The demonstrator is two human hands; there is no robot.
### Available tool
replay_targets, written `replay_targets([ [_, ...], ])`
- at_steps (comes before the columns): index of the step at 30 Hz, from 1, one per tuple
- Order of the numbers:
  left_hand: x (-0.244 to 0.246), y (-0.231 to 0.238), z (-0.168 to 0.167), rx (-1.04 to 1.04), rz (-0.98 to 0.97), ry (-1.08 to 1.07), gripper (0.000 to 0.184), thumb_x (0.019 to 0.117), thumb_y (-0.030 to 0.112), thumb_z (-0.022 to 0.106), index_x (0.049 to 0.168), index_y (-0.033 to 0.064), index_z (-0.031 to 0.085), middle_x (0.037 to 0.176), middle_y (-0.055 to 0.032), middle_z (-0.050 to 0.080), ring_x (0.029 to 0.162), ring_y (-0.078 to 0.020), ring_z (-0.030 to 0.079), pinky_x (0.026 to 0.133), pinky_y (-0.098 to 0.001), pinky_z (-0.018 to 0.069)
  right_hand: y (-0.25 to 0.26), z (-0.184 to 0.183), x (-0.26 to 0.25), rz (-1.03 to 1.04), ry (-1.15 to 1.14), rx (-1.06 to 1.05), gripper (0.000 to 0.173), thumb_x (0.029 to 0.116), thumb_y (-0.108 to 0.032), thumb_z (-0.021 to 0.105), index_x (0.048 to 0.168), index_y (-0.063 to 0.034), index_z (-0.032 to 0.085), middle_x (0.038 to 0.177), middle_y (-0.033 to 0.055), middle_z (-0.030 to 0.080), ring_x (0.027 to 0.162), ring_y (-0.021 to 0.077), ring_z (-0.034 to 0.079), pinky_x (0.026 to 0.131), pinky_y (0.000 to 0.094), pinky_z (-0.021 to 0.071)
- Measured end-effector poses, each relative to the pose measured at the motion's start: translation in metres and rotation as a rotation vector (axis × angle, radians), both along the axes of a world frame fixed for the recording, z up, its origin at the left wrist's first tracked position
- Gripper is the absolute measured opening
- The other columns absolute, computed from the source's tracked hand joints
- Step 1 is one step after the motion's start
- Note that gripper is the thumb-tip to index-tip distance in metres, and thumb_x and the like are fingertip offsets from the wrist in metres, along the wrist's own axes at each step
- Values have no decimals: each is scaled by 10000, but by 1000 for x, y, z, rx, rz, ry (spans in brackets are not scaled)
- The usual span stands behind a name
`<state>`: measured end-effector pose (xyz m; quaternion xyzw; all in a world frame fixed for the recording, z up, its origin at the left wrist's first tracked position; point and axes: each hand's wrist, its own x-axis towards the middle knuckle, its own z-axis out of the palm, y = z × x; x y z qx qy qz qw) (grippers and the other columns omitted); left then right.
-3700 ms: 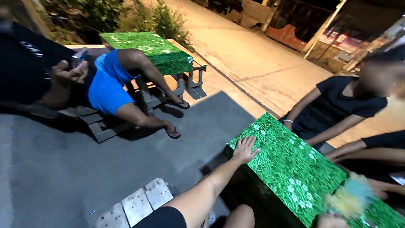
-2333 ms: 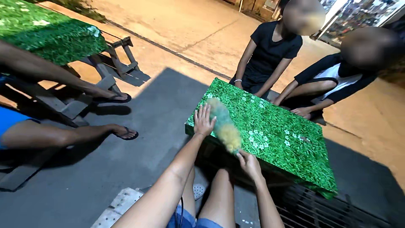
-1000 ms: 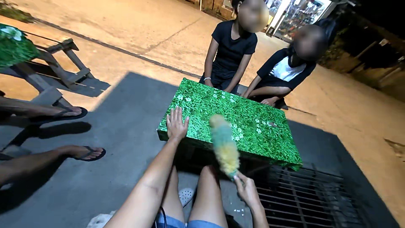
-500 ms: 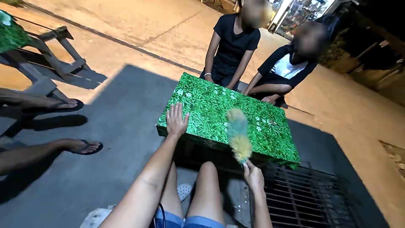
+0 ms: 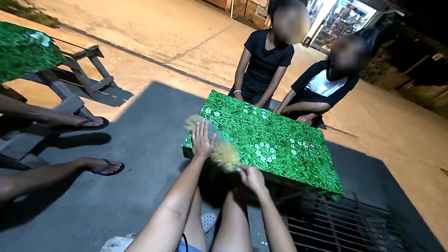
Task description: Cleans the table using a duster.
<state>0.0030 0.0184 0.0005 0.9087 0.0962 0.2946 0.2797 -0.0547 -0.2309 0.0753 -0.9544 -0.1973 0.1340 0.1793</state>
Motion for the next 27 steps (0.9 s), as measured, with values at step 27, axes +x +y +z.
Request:
replay_targets([
  [27,7,-2,-8,74,16,9,702,1076,546,208,1619,112,306,1696,-101,279,1579,-345,206,1248,-591,151,-162,0,-55,-1046,-91,-41,412,1111,-279,427,1362,-15,619,1242,301,674,1160,482,658,977,656,500],
])
